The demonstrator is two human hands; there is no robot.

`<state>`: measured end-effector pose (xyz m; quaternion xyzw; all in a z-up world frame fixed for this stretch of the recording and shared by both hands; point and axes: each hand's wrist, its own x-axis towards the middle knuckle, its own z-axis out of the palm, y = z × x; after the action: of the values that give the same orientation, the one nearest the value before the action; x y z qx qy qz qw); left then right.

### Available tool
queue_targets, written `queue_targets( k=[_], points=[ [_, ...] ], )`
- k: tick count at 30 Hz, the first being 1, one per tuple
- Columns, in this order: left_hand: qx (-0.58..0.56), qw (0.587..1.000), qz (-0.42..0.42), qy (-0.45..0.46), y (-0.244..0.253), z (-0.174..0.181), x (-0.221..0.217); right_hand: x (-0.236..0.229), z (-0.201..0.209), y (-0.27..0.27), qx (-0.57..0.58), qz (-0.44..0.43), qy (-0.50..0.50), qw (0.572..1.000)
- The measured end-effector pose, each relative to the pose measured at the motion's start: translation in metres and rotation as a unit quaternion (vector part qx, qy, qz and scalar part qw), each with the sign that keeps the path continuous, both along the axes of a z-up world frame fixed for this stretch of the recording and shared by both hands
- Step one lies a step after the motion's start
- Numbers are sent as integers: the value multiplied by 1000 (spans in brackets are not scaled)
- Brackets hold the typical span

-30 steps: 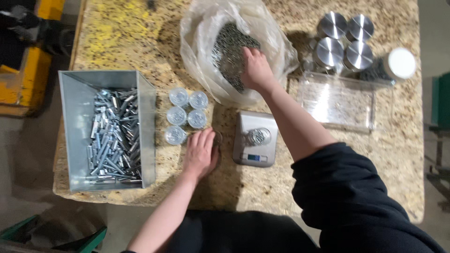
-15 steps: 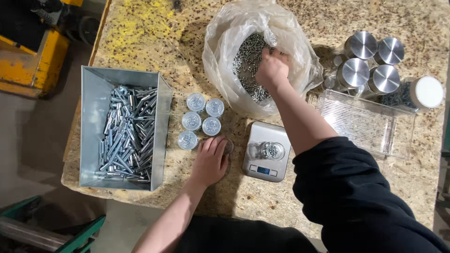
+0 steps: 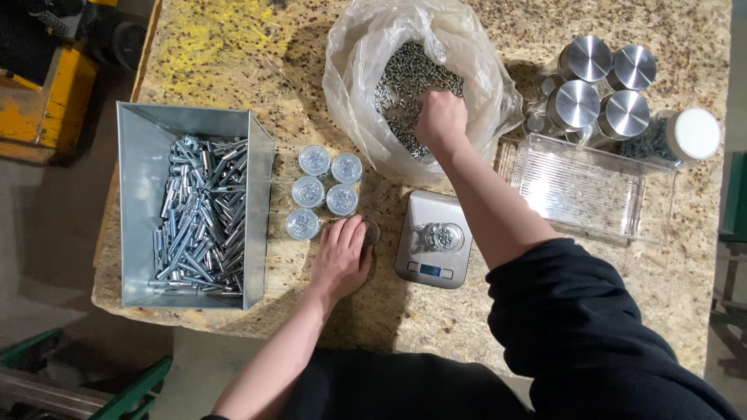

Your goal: The person places a small plastic container on a digital scale, then repeatedly scoops metal fasteners from a plastic bag into the container until reaching a target weight. After sealing the container, they repeat the process with a second container.

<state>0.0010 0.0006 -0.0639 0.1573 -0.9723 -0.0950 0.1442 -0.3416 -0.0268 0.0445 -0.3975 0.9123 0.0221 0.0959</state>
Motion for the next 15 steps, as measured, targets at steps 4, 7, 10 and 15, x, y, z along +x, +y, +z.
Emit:
queue_targets(
  k=[4, 7, 10, 15],
  points=[
    [-54, 997, 4, 57, -2, -15, -5, -18, -45, 5, -67, 54, 28, 996],
    [-36, 997, 14, 64, 0, -7, -5, -29, -63, 12, -127, 90, 53, 986],
    [-32, 998, 8, 61, 0, 2, -3, -25, -44, 17, -135, 65, 14, 989],
    [45, 999, -6, -16, 2, 34, -1, -4, 21, 31, -231, 65, -84, 967]
  ],
)
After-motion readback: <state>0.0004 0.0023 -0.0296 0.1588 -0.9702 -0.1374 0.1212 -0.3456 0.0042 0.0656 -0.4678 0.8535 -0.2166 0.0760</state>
